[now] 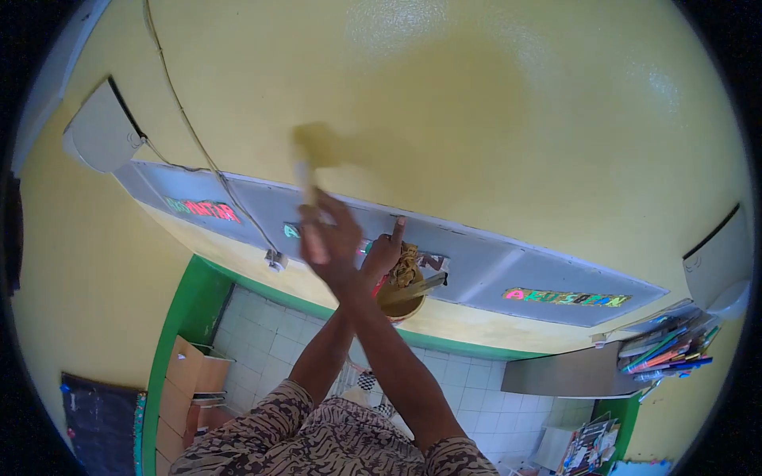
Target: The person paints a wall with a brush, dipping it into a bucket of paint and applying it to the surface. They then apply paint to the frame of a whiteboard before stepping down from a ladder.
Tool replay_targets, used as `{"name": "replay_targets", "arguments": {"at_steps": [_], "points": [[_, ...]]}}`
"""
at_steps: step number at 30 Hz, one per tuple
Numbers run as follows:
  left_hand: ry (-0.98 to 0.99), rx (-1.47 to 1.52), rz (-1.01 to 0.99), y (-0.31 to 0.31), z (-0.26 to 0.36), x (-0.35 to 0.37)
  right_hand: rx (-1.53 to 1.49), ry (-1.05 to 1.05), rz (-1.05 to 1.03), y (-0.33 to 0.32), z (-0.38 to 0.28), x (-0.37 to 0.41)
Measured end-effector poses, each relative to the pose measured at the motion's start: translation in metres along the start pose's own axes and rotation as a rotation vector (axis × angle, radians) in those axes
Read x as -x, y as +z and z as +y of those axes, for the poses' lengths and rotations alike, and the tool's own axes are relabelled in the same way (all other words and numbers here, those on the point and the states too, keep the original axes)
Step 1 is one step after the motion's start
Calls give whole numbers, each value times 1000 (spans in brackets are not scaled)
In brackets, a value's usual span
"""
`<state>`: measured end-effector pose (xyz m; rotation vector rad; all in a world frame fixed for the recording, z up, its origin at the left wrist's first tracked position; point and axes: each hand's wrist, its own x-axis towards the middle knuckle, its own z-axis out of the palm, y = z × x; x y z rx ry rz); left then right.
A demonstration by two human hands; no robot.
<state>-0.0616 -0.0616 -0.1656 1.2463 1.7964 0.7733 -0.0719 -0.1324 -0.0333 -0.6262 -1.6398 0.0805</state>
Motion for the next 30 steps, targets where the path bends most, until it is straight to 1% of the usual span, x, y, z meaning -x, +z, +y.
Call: {"name": "replay_targets", "arguments": {"at_steps": [1, 2, 3, 4, 5, 6, 7, 8, 10, 11, 12, 13, 14, 15, 16, 17, 18, 19, 20, 21, 22, 23, 24, 26, 27, 28, 29, 30], "points": [[153, -104, -34, 4, -10, -8, 200, -1, 66, -17, 23, 19], [303, -210, -68, 9, -21, -17, 97, 363, 457, -10, 49, 41], [454, -313, -99, 12, -26, -21, 26, 226, 284, -71, 45, 19], [451, -309, -89, 11, -24, -19, 52, 173, 388, -99, 50, 14], [429, -306, -21, 12, -19, -15, 92, 159, 477, -121, 52, 17], [405, -305, 44, 14, -16, -11, 227, 144, 527, -142, 51, 19], [433, -291, 83, 20, -19, -14, 303, 183, 605, -159, 56, 26], [433, -295, 87, 18, -16, -10, 410, 194, 661, -169, 51, 23], [391, -284, 50, 12, -9, -3, 601, 104, 711, -172, 49, 19], [395, -290, 56, 10, -7, -3, 584, 62, 686, -162, 46, 15], [422, -296, 20, 8, -7, -3, 569, 23, 659, -144, 42, 10], [449, -302, -17, 7, -7, -3, 506, -99, 559, -122, 40, 4], [452, -309, -16, 5, -6, -3, 479, -28, 540, -88, 38, 5], [363, -283, -30, 2, -3, -2, 309, 27, 345, -70, 17, 0], [277, -254, -42, -1, 2, -3, -155, 366, 302, -28, 16, 7], [189, -222, -54, 0, 4, -5, 443, -77, 111, -22, -15, -21], [98, -190, -68, 1, 7, -4, 149, -165, 206, 25, -2, -19], [246, -138, -20, 17, -17, -23, 129, -168, 129, 41, -17, -29], [250, -142, -21, 11, -12, -18, 110, -170, 53, 48, -26, -38], [170, -105, -30, 3, -4, -9, 112, -172, 57, 49, -23, -43], [89, -65, -38, -5, 5, -1, 52, -168, 65, 51, -21, -46], [89, -62, -33, -4, 6, -2, -11, -164, 71, 48, -26, -54], [86, -110, -11, -2, 7, -3, -106, -64, 87, 26, -23, -55], [77, -152, 13, 0, 5, 0, -109, -107, 228, -19, 7, -52], [164, -127, 16, -3, 7, 8, -78, 188, 325, -43, 20, -43], [253, -102, 21, -5, 8, 13, -108, 323, 384, -76, 29, -38], [306, -216, 33, 24, -29, -33, -71, 278, 444, -108, 35, -31], [298, -211, 38, 19, -23, -25, 5, 187, 501, -133, 39, -23]]}}
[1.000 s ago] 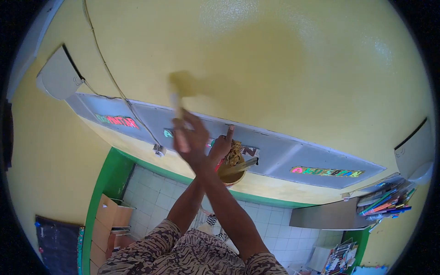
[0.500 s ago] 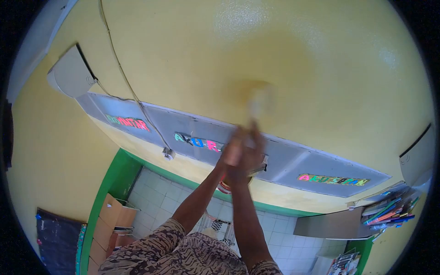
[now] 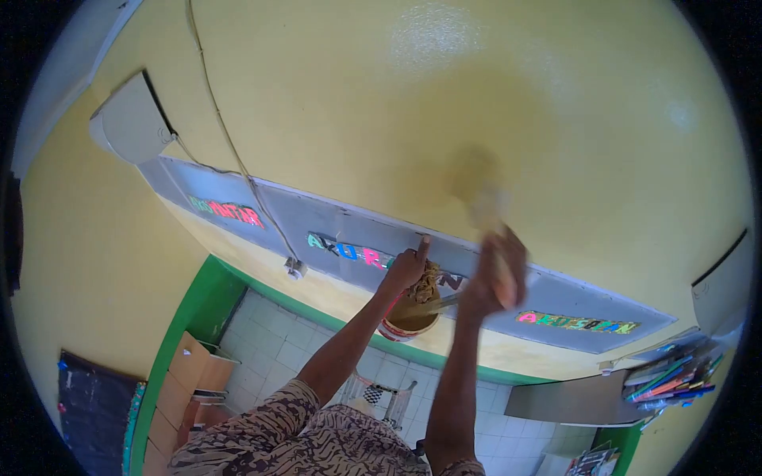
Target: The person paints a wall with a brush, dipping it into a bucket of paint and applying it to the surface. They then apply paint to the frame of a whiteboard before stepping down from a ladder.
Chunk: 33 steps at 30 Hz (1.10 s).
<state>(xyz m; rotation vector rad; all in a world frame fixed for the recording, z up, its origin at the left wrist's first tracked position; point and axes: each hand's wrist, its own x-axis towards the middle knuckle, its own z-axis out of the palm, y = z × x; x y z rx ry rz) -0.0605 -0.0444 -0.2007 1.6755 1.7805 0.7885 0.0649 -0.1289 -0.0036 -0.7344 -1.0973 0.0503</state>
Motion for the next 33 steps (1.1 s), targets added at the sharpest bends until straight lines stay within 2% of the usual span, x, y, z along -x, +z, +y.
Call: {"name": "replay_targets", "arguments": {"at_steps": [2, 3, 5, 7, 8, 9, 11, 12, 14, 16, 17, 18, 20, 24, 26, 27, 28, 30, 31, 33], "points": [[62, -31, 14, -17, 22, 17, 126, 22, 191, -32, -6, 0], [54, -29, 11, -11, 16, 14, 128, 28, 184, -32, -7, 5], [177, -209, 36, -1, 10, 8, 513, -220, 229, -28, -7, 18], [196, -278, 24, -10, 12, 12, 508, -415, -4, -3, 11, 44], [223, -348, 14, -15, 18, 17, 372, -253, -34, 19, 25, 70], [221, -340, 16, -28, 44, 34, 265, -230, -180, 39, -8, 71], [140, -803, 1308, -60, 106, 74, 186, -442, -496, 63, -9, 74], [129, -798, 1306, -36, 88, 65, 186, -444, -507, 69, -16, 66], [236, -434, 970, -10, 46, 27, 17, -345, -624, 79, -39, 43], [324, -69, 636, 20, -3, 9, -106, -394, -692, 95, -52, 3], [369, 109, 468, 40, -21, -1, -184, -338, -708, 107, -57, -11], [360, 113, 477, 23, -8, 6, -261, -282, -720, 121, -61, -25], [97, -135, -4, -27, 32, 27, -340, -332, -827, 154, -64, -49], [136, -187, 33, -11, 18, 15, -421, -246, -1003, 209, -65, -38], [97, -96, 24, -11, 16, 15, -152, -324, -1255, 222, -66, -28], [89, -93, 25, -10, 15, 16, -49, -415, -1282, 226, -65, -27], [149, -176, 34, -10, 14, 16, -53, -413, -1288, 223, -62, -30], [200, -252, 45, -8, 11, 15, 228, -707, -1376, 210, -70, -50], [215, -226, 57, -6, 11, 14, 220, -708, -1391, 202, -73, -60], [228, -205, 77, -10, 14, 16, 426, -657, -1453, 191, -78, -75]]}}
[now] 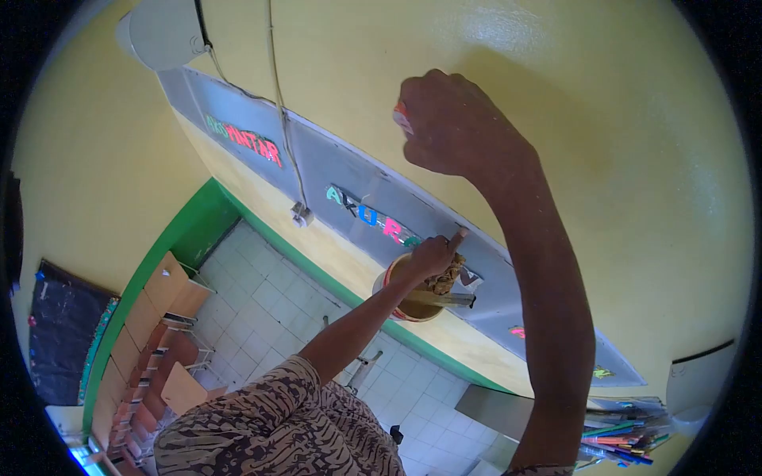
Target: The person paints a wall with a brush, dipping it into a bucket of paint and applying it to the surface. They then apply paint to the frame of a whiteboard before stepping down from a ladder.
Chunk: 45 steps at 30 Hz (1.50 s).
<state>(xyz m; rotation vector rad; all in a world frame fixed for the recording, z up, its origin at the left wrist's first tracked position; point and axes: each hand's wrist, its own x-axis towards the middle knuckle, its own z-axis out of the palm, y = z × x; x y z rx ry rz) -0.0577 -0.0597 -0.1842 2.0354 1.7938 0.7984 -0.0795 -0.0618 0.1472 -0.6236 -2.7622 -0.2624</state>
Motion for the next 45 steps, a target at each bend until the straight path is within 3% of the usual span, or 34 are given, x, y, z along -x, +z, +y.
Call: {"name": "replay_targets", "arguments": {"at_steps": [2, 4, 7, 9, 13, 18, 20, 21, 23, 24, 27, 32, 36, 38, 39, 41, 42, 45], "points": [[-128, 110, -98, -6, 6, -3, 29, -89, 34, 6, -1, -9], [-115, 87, -63, 31, -13, -12, 58, -168, 64, 10, -9, -21], [-72, 28, -20, 25, -11, -8, -125, -133, 30, 27, -33, -47], [-39, -11, -11, 11, -5, -4, -415, -202, 174, 47, -31, -58], [1, -11, -16, -2, -1, 2, -83, -185, -52, 37, -20, -46], [-24, 11, -28, -11, 6, -1, 27, -81, -204, -5, -26, -19], [-167, 119, -125, -15, 11, -2, 86, -84, -250, -8, -38, -14], [-161, 118, -127, 3, 0, -4, 42, -216, -201, -4, -47, -12], [193, 91, 359, 56, -33, -7, 83, -375, -217, 15, -77, -13], [202, 90, 350, 59, -32, -8, 169, -498, -105, 30, -90, -9], [146, 118, 248, 55, -28, -8, 409, -583, -14, 85, -94, -4], [21, 186, 105, 44, -19, -11, 471, -544, -235, 103, -56, 40], [-127, 239, 18, 25, -18, -5, 339, -412, -218, 87, -19, 123], [-197, 259, -21, 13, -15, -2, 429, -339, -498, 43, -26, 146], [-200, 260, -18, 5, -8, 0, 429, -343, -498, 31, -31, 150], [-109, 162, 50, -9, 6, 1, 409, -85, -862, 15, -36, 154], [-105, 161, 51, 5, -3, -2, 411, -83, -860, 10, -41, 149], [-31, 215, 12, 59, -40, -14, 237, -213, -569, 14, -62, 120]]}}
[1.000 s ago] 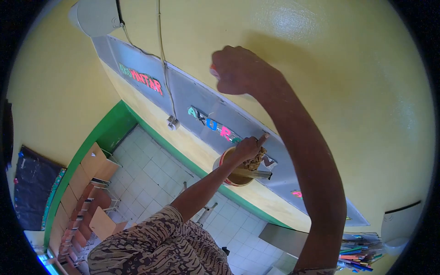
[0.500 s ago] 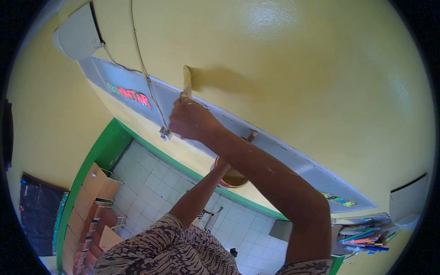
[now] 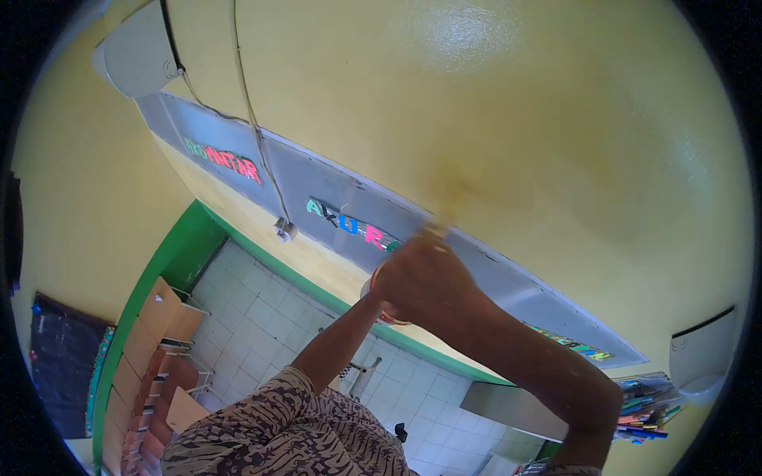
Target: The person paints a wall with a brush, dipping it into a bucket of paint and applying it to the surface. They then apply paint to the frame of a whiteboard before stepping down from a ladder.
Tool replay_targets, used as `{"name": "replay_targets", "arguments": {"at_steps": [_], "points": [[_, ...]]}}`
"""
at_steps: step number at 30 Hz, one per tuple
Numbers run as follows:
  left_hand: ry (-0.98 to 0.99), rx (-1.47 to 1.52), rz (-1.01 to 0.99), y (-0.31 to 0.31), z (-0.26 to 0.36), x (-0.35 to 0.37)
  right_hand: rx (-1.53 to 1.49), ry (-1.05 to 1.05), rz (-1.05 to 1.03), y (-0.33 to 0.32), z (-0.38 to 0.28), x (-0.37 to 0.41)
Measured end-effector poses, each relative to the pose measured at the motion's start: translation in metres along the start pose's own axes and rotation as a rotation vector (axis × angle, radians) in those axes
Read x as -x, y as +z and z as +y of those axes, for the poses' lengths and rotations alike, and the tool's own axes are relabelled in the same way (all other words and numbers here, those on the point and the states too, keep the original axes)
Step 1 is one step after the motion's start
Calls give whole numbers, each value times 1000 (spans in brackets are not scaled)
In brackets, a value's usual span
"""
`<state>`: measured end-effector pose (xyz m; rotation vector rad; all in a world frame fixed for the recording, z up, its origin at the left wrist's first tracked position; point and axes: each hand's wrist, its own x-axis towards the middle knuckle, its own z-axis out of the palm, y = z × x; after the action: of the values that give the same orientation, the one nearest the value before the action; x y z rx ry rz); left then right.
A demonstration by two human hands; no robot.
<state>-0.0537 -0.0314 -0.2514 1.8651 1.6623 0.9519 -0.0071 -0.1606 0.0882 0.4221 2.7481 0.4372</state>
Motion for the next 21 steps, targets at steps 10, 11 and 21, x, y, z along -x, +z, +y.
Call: {"name": "replay_targets", "arguments": {"at_steps": [10, 11, 21], "points": [[117, -10, -10, 35, -28, -14, 373, -120, 627, 66, 0, -118], [123, -2, -9, 45, -24, -20, 342, -95, 521, 73, 3, -98], [-62, -153, -85, -50, 50, 13, 63, 127, 159, 101, 11, 93]]}}
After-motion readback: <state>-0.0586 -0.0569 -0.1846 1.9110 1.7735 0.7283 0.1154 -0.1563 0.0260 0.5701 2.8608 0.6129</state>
